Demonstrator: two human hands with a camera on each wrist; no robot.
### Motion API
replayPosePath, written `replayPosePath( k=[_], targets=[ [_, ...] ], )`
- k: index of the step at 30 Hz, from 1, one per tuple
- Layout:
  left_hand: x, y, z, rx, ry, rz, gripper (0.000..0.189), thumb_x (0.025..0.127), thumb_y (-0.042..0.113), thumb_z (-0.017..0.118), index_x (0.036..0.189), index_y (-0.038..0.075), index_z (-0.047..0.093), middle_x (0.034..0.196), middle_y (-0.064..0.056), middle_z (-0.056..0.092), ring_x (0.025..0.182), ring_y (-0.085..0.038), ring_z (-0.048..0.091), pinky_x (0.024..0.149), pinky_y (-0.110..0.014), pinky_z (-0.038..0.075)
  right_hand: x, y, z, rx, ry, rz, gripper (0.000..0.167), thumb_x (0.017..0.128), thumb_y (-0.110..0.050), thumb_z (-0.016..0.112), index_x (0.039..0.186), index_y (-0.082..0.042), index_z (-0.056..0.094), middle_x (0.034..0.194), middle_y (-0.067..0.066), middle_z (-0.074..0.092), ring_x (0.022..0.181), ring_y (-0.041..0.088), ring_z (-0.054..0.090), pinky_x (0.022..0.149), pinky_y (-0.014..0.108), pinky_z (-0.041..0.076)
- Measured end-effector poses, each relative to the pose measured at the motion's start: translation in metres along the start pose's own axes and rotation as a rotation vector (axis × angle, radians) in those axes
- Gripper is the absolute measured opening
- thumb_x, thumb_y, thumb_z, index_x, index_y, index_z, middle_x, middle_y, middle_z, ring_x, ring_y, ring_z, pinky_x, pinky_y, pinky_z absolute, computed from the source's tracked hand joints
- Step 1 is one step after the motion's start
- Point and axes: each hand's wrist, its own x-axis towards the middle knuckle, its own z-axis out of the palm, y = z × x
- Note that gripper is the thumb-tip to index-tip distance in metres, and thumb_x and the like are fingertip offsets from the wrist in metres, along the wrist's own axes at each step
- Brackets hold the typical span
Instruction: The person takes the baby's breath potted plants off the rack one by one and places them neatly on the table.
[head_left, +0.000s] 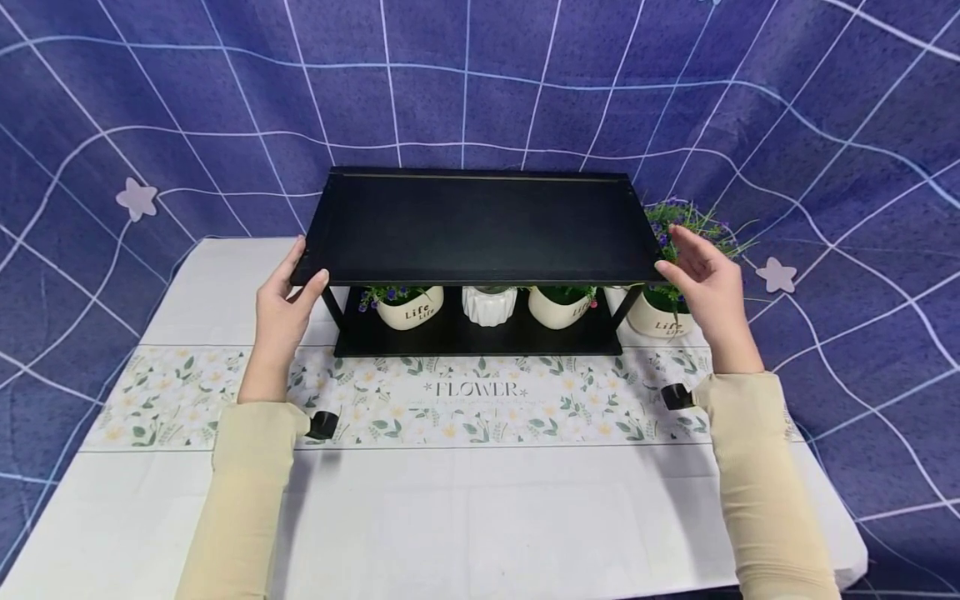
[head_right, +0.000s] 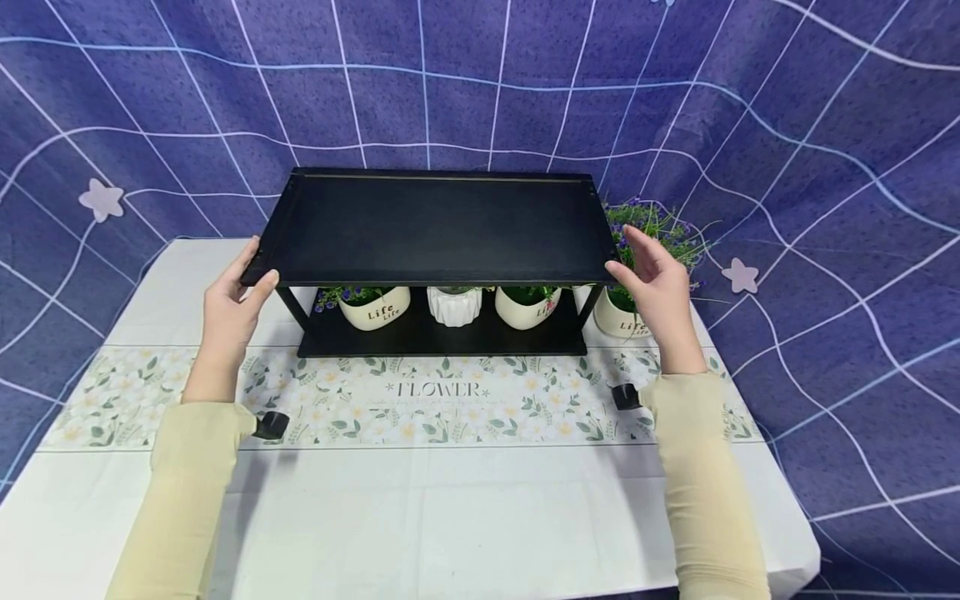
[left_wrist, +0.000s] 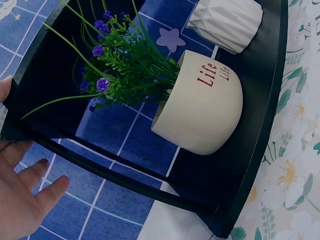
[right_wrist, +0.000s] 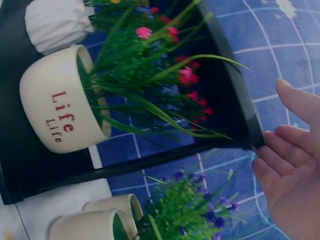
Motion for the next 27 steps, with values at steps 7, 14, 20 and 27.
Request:
replayPosePath(
  k=[7, 14, 20, 27],
  targets=[
    [0.000, -0.001, 0.000, 0.011, 0.004, 0.000, 0.056, 0.095, 0.017, 0.062, 0.146, 0.024, 0.042, 0.155, 0.006, 0.038, 0.140, -0.014, 0.041, 0.111, -0.033, 0.043, 0.005, 0.005, 0.013, -0.060, -0.064, -0.008, 0.056, 0.090, -0.009, 0.068, 0.142, -0.003, 0.048, 0.147, 0.017, 0.047, 0.139, 0.018, 0.043, 0.111, 0.015, 0.036],
    [0.000, -0.001, 0.000, 0.010, 0.003, -0.001, 0.055, 0.095, 0.018, 0.062, 0.147, 0.024, 0.042, 0.155, 0.007, 0.037, 0.140, -0.014, 0.041, 0.110, -0.030, 0.044, 0.007, 0.010, 0.018, -0.103, -0.065, 0.000, 0.056, 0.090, -0.011, 0.069, 0.142, -0.005, 0.048, 0.148, 0.014, 0.047, 0.140, 0.021, 0.041, 0.114, 0.019, 0.034],
    [0.001, -0.002, 0.001, 0.012, -0.005, -0.018, 0.056, 0.095, 0.020, 0.061, 0.147, 0.025, 0.040, 0.156, 0.006, 0.035, 0.141, -0.015, 0.040, 0.111, -0.030, 0.043, 0.005, 0.011, 0.018, -0.162, -0.089, -0.002, 0.059, 0.091, -0.015, 0.068, 0.145, -0.010, 0.046, 0.151, 0.012, 0.043, 0.142, 0.025, 0.038, 0.117, 0.029, 0.033],
    [0.000, -0.001, 0.002, 0.003, -0.009, -0.059, 0.058, 0.096, 0.023, 0.061, 0.149, 0.026, 0.038, 0.158, 0.007, 0.032, 0.144, -0.016, 0.035, 0.117, -0.040, 0.036, 0.000, 0.010, 0.015, -0.212, -0.117, -0.006, 0.061, 0.091, -0.025, 0.069, 0.146, -0.017, 0.045, 0.153, 0.010, 0.042, 0.142, 0.024, 0.037, 0.117, 0.034, 0.035]
  ],
)
